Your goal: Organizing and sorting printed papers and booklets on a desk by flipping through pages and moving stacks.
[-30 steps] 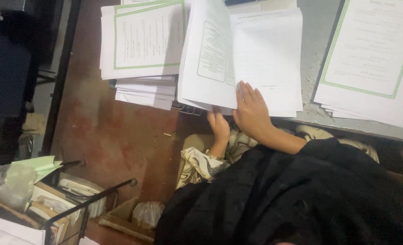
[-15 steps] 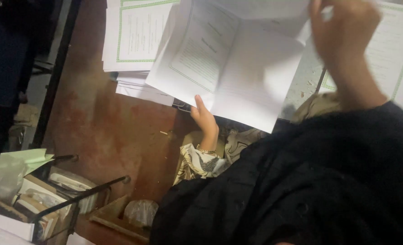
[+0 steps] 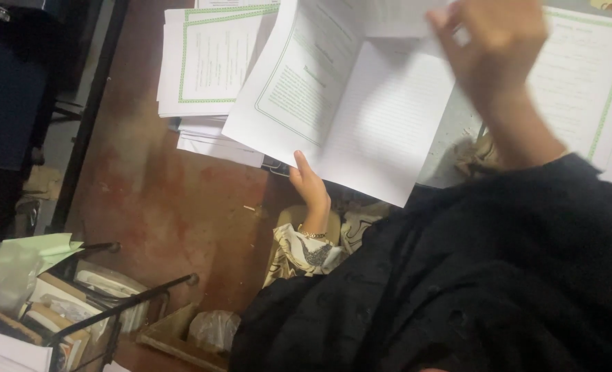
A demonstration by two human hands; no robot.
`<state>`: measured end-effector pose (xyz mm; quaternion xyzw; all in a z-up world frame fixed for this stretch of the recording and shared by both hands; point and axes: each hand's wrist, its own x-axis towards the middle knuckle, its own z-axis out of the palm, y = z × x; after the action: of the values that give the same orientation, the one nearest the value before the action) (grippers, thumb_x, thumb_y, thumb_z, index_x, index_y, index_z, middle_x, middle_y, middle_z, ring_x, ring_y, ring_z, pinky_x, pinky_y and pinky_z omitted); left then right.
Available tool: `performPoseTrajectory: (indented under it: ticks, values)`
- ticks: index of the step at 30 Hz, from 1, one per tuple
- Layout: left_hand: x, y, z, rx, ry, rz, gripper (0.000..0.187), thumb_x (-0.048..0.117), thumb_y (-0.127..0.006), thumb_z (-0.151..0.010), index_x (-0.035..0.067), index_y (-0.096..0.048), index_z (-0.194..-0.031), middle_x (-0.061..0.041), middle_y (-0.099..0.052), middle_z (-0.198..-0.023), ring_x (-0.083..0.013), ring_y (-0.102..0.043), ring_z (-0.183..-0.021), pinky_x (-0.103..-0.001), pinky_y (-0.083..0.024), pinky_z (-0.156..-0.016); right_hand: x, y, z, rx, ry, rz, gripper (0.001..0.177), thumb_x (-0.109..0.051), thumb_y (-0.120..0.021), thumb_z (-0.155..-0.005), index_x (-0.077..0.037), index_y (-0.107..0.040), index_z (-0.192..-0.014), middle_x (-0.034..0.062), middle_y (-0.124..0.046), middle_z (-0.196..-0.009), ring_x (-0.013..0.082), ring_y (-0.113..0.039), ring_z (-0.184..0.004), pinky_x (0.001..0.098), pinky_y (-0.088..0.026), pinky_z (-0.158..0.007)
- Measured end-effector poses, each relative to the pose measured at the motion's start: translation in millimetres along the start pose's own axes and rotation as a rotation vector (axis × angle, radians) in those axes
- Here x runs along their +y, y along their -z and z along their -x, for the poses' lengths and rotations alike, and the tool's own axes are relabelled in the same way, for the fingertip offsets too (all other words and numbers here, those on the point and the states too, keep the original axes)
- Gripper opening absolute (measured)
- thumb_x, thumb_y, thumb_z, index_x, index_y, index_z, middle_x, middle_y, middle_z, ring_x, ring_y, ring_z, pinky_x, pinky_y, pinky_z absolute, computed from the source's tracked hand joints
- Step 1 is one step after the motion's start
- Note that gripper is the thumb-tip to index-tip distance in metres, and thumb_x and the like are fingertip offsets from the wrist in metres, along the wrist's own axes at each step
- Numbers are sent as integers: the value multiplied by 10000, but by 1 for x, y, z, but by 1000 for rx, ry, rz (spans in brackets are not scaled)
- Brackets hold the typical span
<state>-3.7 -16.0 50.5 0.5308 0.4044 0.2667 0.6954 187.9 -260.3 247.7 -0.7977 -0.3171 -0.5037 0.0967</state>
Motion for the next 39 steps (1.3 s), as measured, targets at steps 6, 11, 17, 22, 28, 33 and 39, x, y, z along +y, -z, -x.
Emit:
performPoseTrajectory:
  ticks: [6, 11, 17, 22, 28, 33, 39]
  values:
    - [-59, 8, -15, -80, -99, -8, 516, 398, -488, -1128, -70, -633, -1291, -258, -662, -1241, -279, -559, -1299, -446, -384, -1159, -131, 30, 17, -137, -50, -137, 313, -305, -794, -1005, -192, -639, -757, 18, -560, -661, 206, -567, -620, 390, -530, -843]
    - [48, -20, 40, -30, -102, -28, 630, 492, -441, -1112, -88, -647, -1247, -241, -652, -1266, -229, -545, -1301, -453, -332, -1186, -161, 113, -17, -859, 114, -949, 309, -164, -659, -903, 8, -689, -1159, 253, -723, -1097, 393, -700, -1052, 512, -533, -945]
    - [27, -21, 22, -128, 142, 189, 855, 672, -315, -1056, 71, -142, -1639, -205, -95, -1693, -318, -104, -1564, -485, -95, -1276, -113, 114, 41, -1315, -281, -1057, 401, -260, -643, -961, -25, -651, -1286, 272, -723, -1194, 463, -681, -1135, 581, -541, -963]
    - [1, -18, 15, -18, 224, 231, 894, 761, -191, -1032, 50, -283, -1566, -194, -320, -1511, -304, -277, -1482, -489, -151, -1282, -80, 106, 121, -1693, -1035, -730, 650, -623, -446, -1006, -108, -767, -1238, 188, -805, -1121, 338, -773, -1065, 399, -639, -860]
    - [11, -15, 16, -349, -341, -31, 116, 77, -681, -983, 33, -751, -1063, -237, -668, -1338, -285, -617, -1271, -413, -495, -1059, -97, 103, 170, -1120, -1919, -1302, 703, -401, -471, -1028, 165, -464, -1445, 450, -468, -1446, 535, -485, -1338, 563, -437, -1098]
    - [26, -17, 21, -421, -168, -275, 505, 65, -838, -829, 78, -658, -1301, -172, -637, -1384, -410, -627, -1174, -423, -594, -965, -105, 95, 174, -799, -2046, -1483, 613, -258, -426, -1049, 229, -383, -1419, 506, -463, -1368, 595, -524, -1249, 635, -446, -1049]
    - [7, 0, 0, -746, 165, -412, 856, 134, -904, -776, 100, -456, -1505, -230, -728, -1082, -318, -752, -902, -402, -666, -737, -80, 72, 260, -795, -1459, -1051, 555, -195, -691, -926, 92, -549, -1380, 323, -553, -1375, 494, -523, -1294, 603, -426, -1078]
